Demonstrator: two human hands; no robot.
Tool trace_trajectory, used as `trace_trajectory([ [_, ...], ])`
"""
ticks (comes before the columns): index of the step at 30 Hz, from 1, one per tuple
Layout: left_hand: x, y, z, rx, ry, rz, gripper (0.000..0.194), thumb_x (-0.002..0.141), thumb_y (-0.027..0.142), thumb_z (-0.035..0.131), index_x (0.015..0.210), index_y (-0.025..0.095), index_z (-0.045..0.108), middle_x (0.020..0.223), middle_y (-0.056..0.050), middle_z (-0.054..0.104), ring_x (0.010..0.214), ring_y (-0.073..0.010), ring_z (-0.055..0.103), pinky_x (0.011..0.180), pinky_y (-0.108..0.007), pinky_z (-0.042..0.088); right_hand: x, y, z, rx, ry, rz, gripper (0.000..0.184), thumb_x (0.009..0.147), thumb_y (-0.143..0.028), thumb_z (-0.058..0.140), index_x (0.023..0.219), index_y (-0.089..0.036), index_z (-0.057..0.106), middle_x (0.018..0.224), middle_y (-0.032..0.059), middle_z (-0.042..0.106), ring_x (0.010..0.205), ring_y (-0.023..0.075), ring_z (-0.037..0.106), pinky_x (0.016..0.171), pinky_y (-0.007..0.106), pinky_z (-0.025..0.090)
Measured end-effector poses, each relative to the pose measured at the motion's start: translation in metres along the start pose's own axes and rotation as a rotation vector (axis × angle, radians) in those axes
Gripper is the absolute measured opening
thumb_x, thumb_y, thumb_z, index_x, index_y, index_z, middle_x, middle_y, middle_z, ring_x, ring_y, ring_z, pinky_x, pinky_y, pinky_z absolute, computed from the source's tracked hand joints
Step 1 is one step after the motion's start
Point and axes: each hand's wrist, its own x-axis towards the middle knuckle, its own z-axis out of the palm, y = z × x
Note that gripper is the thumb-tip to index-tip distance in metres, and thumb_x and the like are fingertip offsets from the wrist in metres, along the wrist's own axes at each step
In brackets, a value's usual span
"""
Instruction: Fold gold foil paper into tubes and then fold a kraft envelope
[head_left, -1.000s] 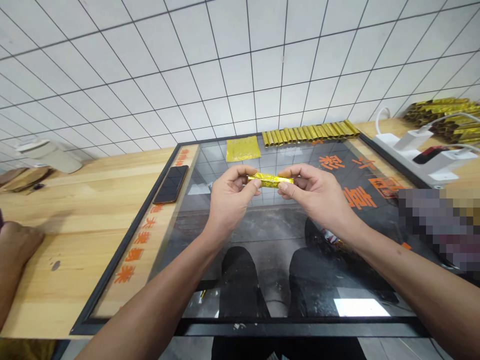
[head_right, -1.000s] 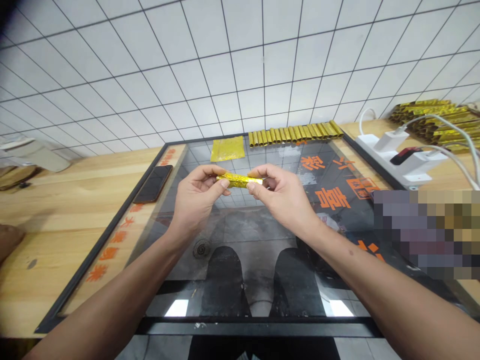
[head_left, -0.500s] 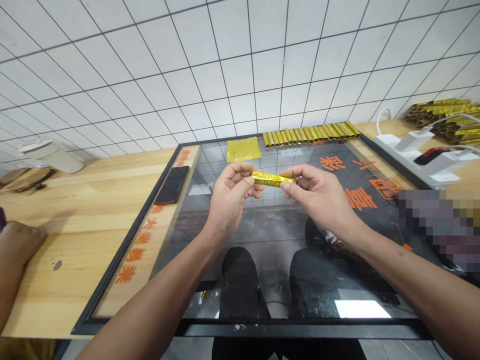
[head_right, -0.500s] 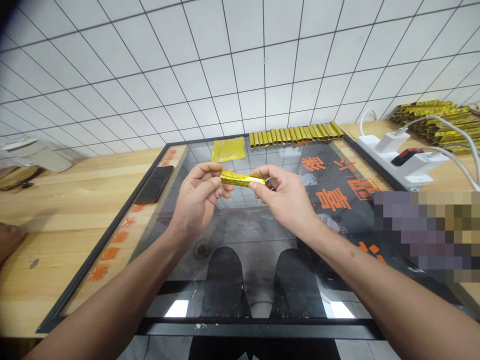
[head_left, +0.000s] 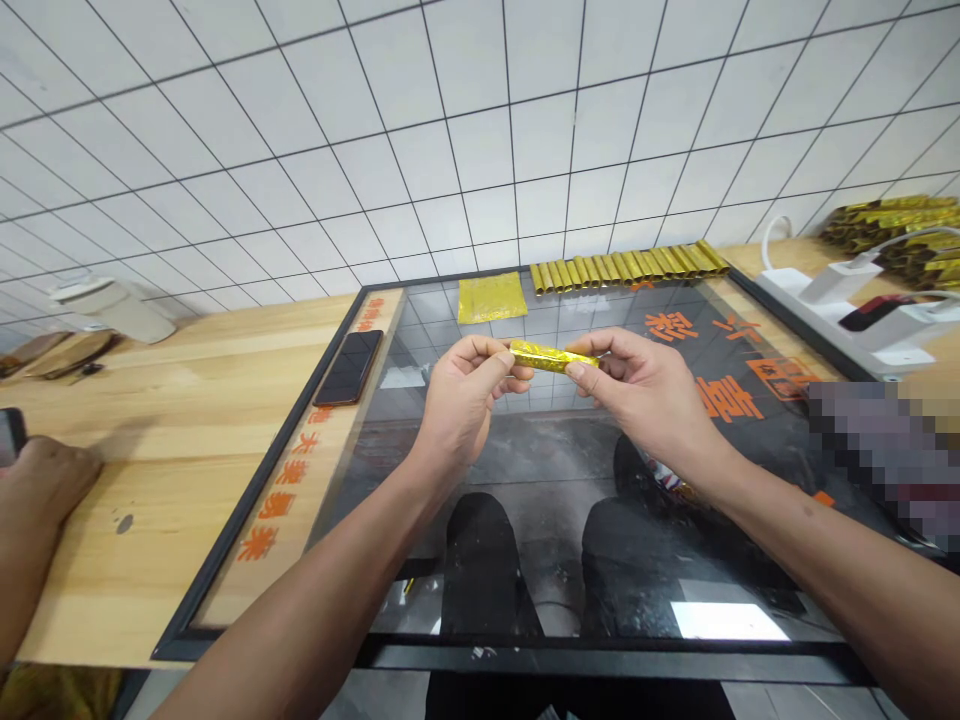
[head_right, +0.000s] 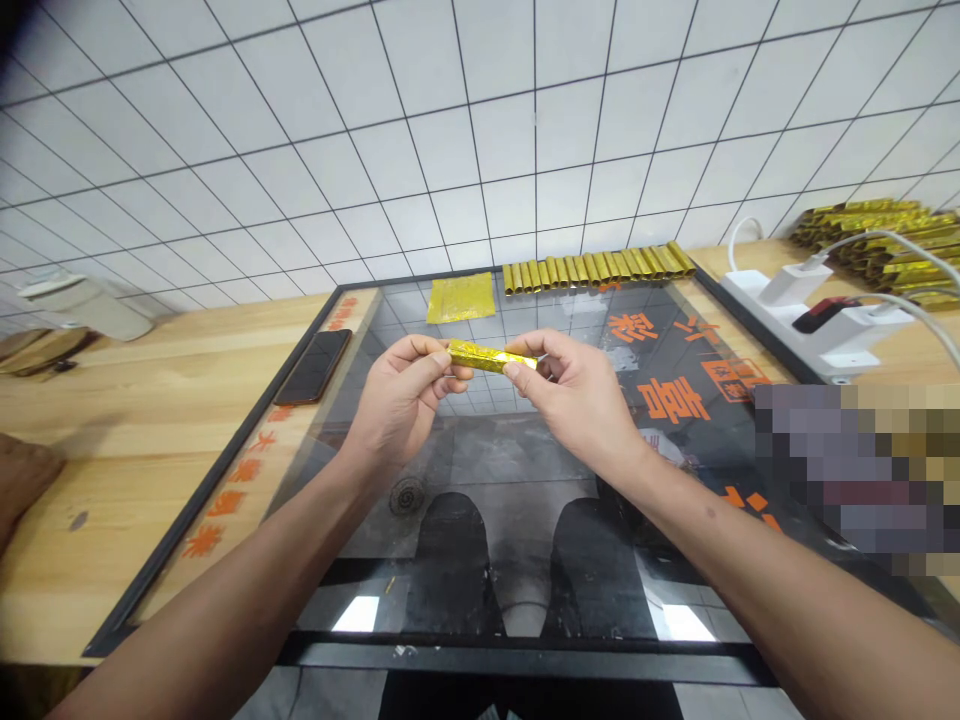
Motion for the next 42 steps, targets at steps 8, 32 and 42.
trace_trajectory([
  [8, -0.001, 0.002, 0.002, 0.012, 0.015, -0.011, 0.024, 0.075, 0.023, 0.087, 0.079, 0.016, 0.065, 0.081, -0.001, 0.073, 0.068, -0.0122, 0.073, 0.066, -0.025, 0.059, 0.0, 0.003, 0.001, -0.017, 0.016, -0.047, 0.023, 0.093, -0.039, 0.083, 0.108, -0.022, 0.077, 0.094, 0.0042, 0.076, 0.077, 0.0191, 0.066, 0.065, 0.034, 0.05],
  [32, -0.002, -0.005, 0.0, 0.086, -0.068, -0.071, 0.024, 0.08, 0.03, 0.09, 0.082, 0.016, 0.07, 0.07, -0.003, 0.073, 0.064, -0.0112, 0.069, 0.065, -0.022, 0.057, -0.005, -0.007, 0.0, -0.254, 0.042, -0.182, 0.023, 0.1, -0.036, 0.072, 0.116, -0.023, 0.08, 0.105, 0.0068, 0.079, 0.083, 0.0224, 0.069, 0.075, 0.038, 0.054],
  [42, -0.004, -0.007, 0.001, 0.132, -0.052, -0.06, 0.024, 0.08, 0.03, 0.089, 0.081, 0.017, 0.068, 0.068, -0.002, 0.072, 0.064, -0.0118, 0.069, 0.063, -0.022, 0.055, -0.006, -0.009, 0.0, -0.311, 0.039, -0.264, 0.02, 0.105, -0.037, 0.067, 0.113, -0.026, 0.081, 0.104, 0.0068, 0.081, 0.087, 0.0246, 0.074, 0.083, 0.042, 0.056],
])
